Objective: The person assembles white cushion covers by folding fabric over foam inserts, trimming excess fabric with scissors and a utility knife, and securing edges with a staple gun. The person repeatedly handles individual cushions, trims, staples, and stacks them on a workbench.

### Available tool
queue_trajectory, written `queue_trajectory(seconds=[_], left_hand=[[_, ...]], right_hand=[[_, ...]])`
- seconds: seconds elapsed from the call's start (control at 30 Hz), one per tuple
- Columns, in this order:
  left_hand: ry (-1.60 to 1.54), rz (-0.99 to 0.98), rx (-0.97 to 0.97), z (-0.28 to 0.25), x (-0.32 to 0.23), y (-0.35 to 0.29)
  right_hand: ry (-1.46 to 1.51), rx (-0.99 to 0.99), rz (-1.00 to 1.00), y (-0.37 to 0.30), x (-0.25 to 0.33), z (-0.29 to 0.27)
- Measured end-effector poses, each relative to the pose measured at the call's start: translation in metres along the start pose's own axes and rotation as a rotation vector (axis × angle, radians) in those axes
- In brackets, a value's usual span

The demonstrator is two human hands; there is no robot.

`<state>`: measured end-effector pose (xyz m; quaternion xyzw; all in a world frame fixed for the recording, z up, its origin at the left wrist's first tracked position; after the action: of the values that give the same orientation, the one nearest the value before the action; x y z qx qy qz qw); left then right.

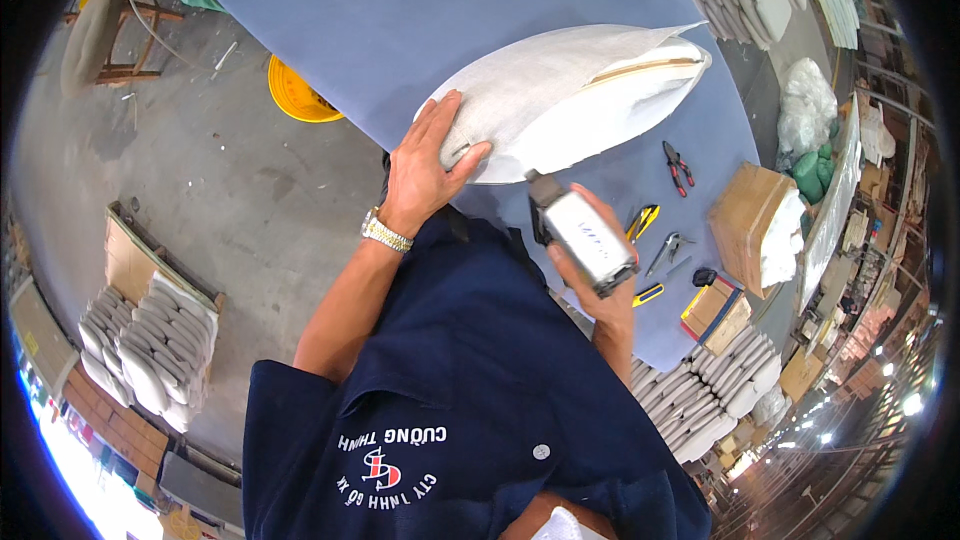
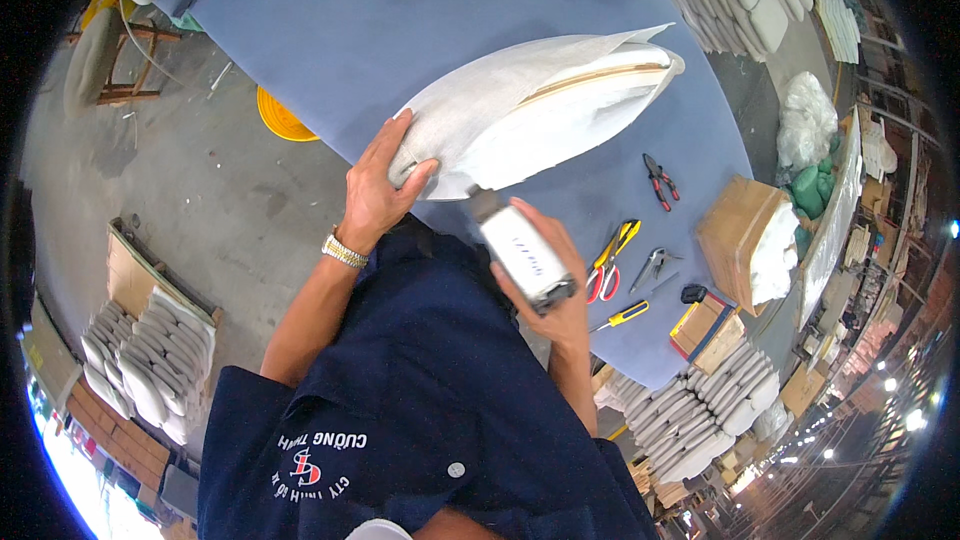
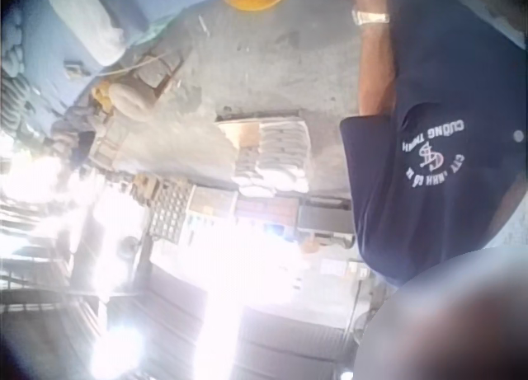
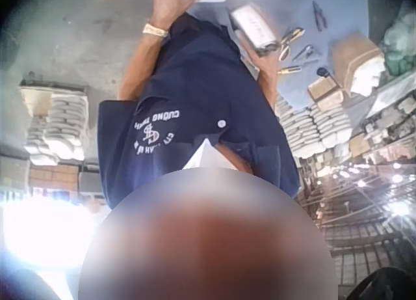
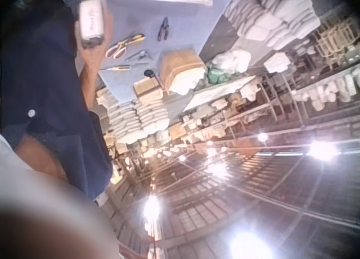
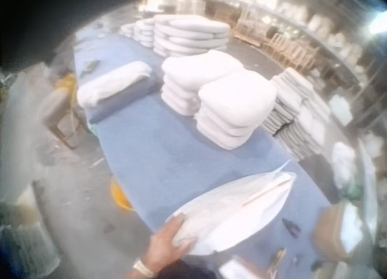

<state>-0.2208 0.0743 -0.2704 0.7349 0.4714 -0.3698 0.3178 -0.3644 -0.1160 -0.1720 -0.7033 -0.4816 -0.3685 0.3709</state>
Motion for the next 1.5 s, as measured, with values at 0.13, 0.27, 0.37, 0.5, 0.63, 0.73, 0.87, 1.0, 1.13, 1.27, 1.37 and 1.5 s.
queue_trajectory(seconds=[0.13,0.27,0.37,0.5,0.63,0.73,0.87,1.0,1.13,1.27,1.37,1.5], left_hand=[[-0.009,0.013,-0.002,0.002,0.000,-0.002],[-0.029,0.032,0.007,0.002,0.001,-0.004],[-0.028,0.058,0.008,0.003,0.002,-0.006],[-0.043,0.063,0.021,0.004,0.004,-0.007],[-0.063,0.050,0.036,0.006,0.008,-0.007],[-0.068,0.048,0.045,0.006,0.008,-0.006],[-0.076,-0.010,0.128,0.005,0.004,-0.004],[-0.071,-0.052,0.177,0.005,0.004,-0.005],[-0.076,-0.089,0.186,0.007,0.002,-0.007],[-0.105,-0.080,0.138,0.000,0.004,-0.001],[-0.159,-0.111,0.140,-0.003,0.012,0.009],[-0.035,-0.093,0.266,-0.019,0.005,0.011]], right_hand=[[0.018,-0.012,-0.125,0.026,0.019,0.026],[0.016,0.063,-0.095,0.037,0.016,0.040],[-0.005,0.107,-0.065,0.044,0.012,0.048],[-0.007,0.117,-0.056,0.045,0.011,0.051],[-0.024,0.143,-0.057,0.048,0.010,0.052],[-0.038,0.157,-0.042,0.052,0.013,0.052],[-0.015,0.161,0.043,0.051,0.011,0.059],[-0.036,0.176,0.042,0.053,0.007,0.063],[-0.055,0.165,0.047,0.050,0.002,0.067],[-0.026,0.124,0.040,0.053,0.001,0.073],[-0.020,0.095,-0.081,0.066,0.010,0.077],[-0.011,0.048,-0.183,0.071,0.020,0.073]])
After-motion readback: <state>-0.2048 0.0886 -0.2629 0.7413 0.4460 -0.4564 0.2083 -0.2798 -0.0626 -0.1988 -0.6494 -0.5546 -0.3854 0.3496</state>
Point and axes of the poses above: each hand's wrist, its own y-axis towards the middle knuckle, its own z-axis out of the palm, x = y × z, the point moved 8 cm from there along y, towards the middle knuckle, and after that the axes turned 2 degrees about -y, right-handed, at the moved point
